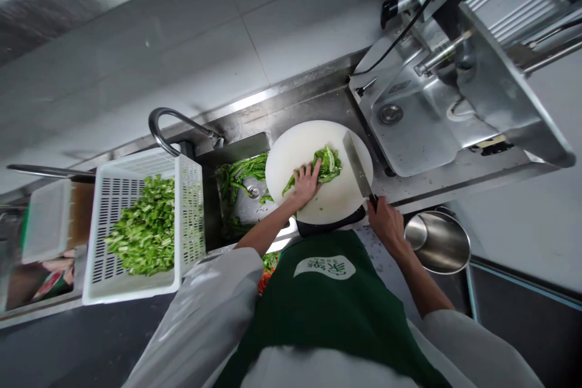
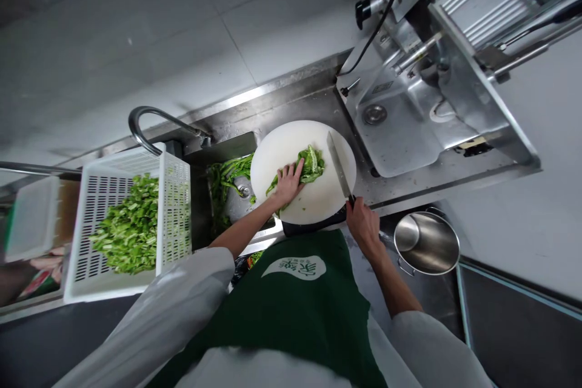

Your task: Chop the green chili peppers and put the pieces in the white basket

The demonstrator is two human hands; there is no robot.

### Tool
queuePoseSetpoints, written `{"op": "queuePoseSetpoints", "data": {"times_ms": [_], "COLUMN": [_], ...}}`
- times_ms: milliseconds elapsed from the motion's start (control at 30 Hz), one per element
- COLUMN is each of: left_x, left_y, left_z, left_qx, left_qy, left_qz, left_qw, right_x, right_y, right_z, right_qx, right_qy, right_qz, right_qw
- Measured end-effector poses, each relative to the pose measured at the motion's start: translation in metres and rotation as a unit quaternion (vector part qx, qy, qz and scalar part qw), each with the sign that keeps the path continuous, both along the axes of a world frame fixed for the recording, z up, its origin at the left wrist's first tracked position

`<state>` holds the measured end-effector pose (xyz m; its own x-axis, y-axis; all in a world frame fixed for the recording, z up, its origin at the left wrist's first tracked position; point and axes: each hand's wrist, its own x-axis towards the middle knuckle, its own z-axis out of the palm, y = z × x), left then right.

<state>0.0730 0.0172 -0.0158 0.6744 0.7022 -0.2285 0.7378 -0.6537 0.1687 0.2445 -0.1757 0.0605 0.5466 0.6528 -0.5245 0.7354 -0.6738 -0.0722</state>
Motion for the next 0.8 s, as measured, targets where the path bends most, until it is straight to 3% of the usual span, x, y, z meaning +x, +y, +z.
{"op": "queuePoseSetpoints", "data": {"times_ms": [133, 300, 400, 500, 600, 700, 800], "left_x": [-0.008, -0.016, -0.004, 0.023, 0.050, 0.058, 0.044], "left_y": [0.009, 0.013, 0.007, -0.003, -0.009, -0.010, -0.010], "left_z": [-0.005, -0.001, 0.002, 0.003, -0.001, -0.006, -0.008], "left_qx": [-0.021, -0.060, -0.052, 0.000, 0.024, 0.000, -0.035], "left_qy": [-0.037, -0.030, -0.037, -0.089, -0.129, -0.147, -0.160], "left_qz": [-0.020, -0.058, -0.004, 0.074, 0.105, 0.081, 0.018], "left_qw": [0.999, 0.996, 0.998, 0.993, 0.986, 0.986, 0.986], "right_x": [0.019, 0.030, 0.038, 0.047, 0.053, 0.058, 0.061], "right_y": [-0.005, 0.004, 0.021, 0.033, 0.035, 0.033, 0.032], "right_z": [-0.005, -0.013, -0.020, -0.027, -0.030, -0.031, -0.028], "right_qx": [0.000, 0.030, 0.054, 0.059, 0.058, 0.057, 0.054], "right_qy": [-0.024, 0.011, 0.020, 0.026, 0.023, 0.021, 0.019], "right_qz": [0.012, 0.040, 0.058, 0.074, 0.083, 0.083, 0.088], "right_qw": [1.000, 0.999, 0.997, 0.995, 0.995, 0.995, 0.994]}}
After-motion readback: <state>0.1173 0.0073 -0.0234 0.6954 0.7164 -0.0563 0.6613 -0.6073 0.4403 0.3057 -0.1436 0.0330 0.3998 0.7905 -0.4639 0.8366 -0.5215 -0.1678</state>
